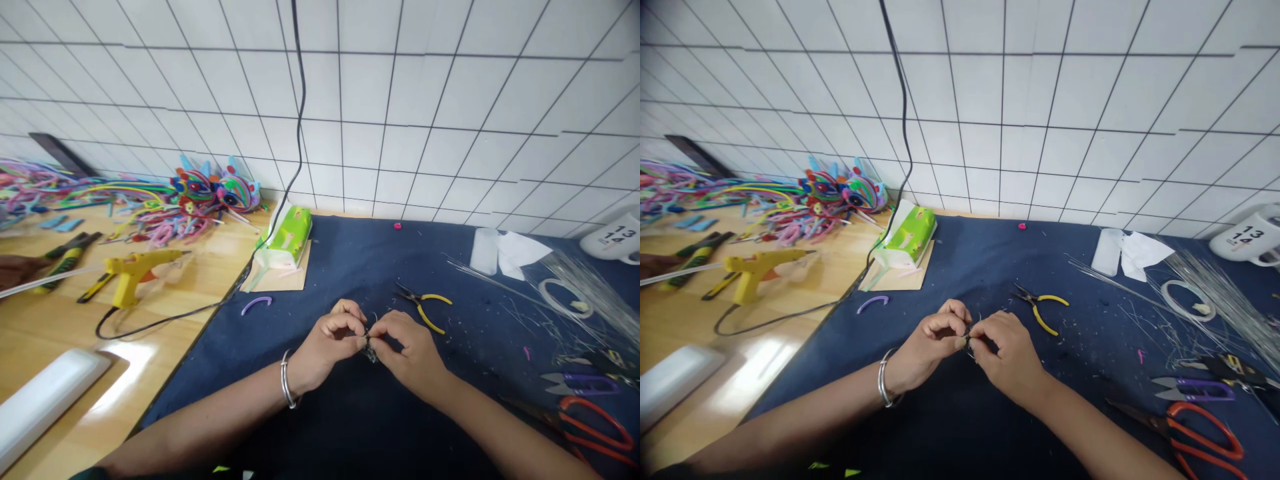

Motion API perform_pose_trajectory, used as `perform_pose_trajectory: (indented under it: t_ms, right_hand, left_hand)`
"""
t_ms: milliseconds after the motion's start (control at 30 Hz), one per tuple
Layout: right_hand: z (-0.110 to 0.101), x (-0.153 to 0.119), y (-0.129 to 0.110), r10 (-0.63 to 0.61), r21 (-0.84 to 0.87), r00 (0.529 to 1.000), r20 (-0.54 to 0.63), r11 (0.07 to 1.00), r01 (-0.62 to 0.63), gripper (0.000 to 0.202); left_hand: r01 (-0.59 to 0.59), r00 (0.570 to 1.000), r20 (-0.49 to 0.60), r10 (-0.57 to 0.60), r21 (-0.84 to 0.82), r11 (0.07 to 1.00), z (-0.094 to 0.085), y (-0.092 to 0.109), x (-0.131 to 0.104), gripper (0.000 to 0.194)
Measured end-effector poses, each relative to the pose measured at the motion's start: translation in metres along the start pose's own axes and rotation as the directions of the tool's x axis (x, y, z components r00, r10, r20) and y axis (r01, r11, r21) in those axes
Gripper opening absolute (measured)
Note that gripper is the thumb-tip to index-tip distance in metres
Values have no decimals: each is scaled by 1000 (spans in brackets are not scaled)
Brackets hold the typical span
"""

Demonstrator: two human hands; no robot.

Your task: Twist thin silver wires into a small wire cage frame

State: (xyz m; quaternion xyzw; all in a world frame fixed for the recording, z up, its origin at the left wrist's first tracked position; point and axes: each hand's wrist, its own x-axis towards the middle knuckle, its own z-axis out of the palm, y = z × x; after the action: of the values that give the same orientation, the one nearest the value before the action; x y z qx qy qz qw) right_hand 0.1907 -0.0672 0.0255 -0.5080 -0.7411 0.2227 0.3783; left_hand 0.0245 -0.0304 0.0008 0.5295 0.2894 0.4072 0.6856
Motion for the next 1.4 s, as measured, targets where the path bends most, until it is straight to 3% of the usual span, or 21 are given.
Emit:
perform_pose_trajectory:
  t_ms: [100, 200, 400, 933, 1400]
  right_hand:
    - [3, -2, 2, -50, -39, 997, -64, 998, 48, 8]
    - [5, -6, 4, -207, -125, 972, -110, 973, 193, 10]
    - [9, -11, 3, -361, -314, 929, -83, 894, 319, 17]
    - [10, -9, 4, -285, -190, 953, -106, 946, 262, 16]
    - [12, -9, 8, -273, -266, 958, -87, 933, 242, 14]
  left_hand:
    - [-57, 998, -34, 61, 93, 994, 1, -2, 0, 6]
    - [-96, 994, -44, 104, 158, 983, 2, -2, 0, 8]
    - [-133, 987, -59, 148, 202, 970, 4, -2, -3, 6]
    - [-180, 978, -38, 206, 350, 919, 2, 2, -6, 5]
    - [-213, 963, -32, 266, 510, 833, 4, 1, -5, 6]
